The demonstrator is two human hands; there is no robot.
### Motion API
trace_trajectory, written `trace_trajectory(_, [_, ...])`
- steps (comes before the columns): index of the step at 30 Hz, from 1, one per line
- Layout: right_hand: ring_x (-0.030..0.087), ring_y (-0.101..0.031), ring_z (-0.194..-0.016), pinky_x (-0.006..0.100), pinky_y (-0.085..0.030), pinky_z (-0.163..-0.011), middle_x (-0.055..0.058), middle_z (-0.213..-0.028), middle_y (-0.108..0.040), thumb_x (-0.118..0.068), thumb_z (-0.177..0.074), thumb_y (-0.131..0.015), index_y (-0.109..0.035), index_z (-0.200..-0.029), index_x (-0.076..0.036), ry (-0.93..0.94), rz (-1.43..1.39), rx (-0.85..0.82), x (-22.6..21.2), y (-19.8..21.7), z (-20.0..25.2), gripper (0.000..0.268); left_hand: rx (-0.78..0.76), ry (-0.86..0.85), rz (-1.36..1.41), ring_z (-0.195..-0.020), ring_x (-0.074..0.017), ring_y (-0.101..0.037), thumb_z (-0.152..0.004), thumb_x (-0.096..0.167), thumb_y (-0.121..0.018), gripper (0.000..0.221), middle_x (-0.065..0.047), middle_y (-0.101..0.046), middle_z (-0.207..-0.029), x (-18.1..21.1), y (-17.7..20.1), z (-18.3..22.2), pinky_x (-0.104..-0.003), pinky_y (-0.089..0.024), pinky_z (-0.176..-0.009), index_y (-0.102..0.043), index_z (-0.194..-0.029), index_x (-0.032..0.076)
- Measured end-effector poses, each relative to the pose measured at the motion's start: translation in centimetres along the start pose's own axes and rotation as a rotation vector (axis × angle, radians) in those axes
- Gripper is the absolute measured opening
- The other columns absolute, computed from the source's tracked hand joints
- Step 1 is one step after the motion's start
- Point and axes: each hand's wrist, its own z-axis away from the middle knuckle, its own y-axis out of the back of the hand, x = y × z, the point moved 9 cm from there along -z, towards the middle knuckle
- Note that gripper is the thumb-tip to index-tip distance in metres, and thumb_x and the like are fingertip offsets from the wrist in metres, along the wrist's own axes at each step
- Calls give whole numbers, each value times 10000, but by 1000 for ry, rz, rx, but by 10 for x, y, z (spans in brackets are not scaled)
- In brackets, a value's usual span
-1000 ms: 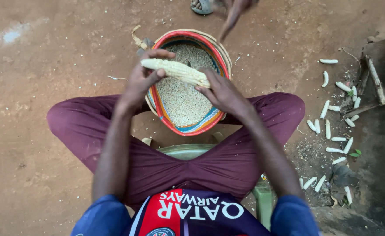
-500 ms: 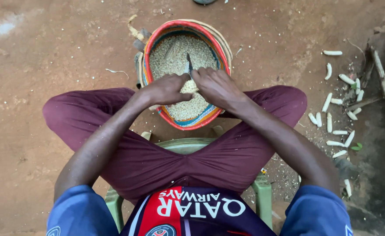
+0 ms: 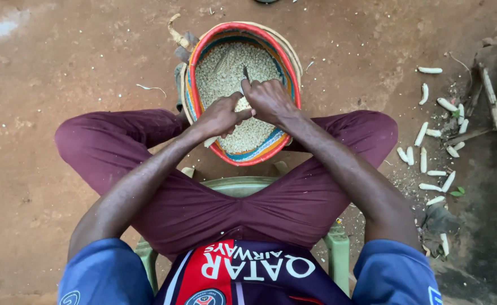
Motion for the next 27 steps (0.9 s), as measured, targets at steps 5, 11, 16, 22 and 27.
trace_trajectory(5, [380, -766, -697, 524, -614, -654, 131, -758, -708, -236, -698, -838, -610, -1124, -32, -68, -50, -89, 2, -24, -3, 524, 0, 35, 127, -453, -226, -671, -958, 250, -698, 678, -185, -705, -806, -23, -4, -16, -345, -591, -367, -437, -1465, -116])
trace_trajectory(11, [413, -787, -790, 555, -628, -730, 171, -804, -760, -248, -717, -860, -633, -1209, -14, -120, -103, -220, -1, -16, -5, 590, -169, 129, 45, -631, -287, -759, -916, 162, -729, 674, -238, -718, -882, -51, -16, -48, -411, -688, -520, -401, -1421, -141])
trace_trajectory(16, [435, -788, -898, 578, -630, -796, 210, -849, -783, -441, -818, -810, -685, -1199, -3, -194, -94, -286, 21, -67, -19, 594, 1, 123, -286, -1230, -444, -682, -814, 555, -787, 728, -239, -758, -1225, -95, -13, -99, -568, -535, -1085, -745, -1299, 14])
trace_trajectory(22, [415, -790, -817, 535, -634, -732, 190, -804, -780, -487, -783, -818, -762, -1033, -20, -215, -73, -150, 32, -109, -26, 533, 89, 129, -168, -844, -373, -788, -752, 461, -804, 501, -181, -764, -772, -101, -13, -98, -534, -579, -842, -802, -954, 3])
trace_trajectory(27, [365, -796, -786, 479, -638, -695, 129, -768, -773, -571, -747, -759, -767, -945, -42, -250, -35, -150, 46, -159, -32, 565, 127, 157, -238, -486, -286, -730, -801, 491, -772, 510, -83, -653, -514, -110, -16, -104, -465, -617, -722, -749, -869, -14])
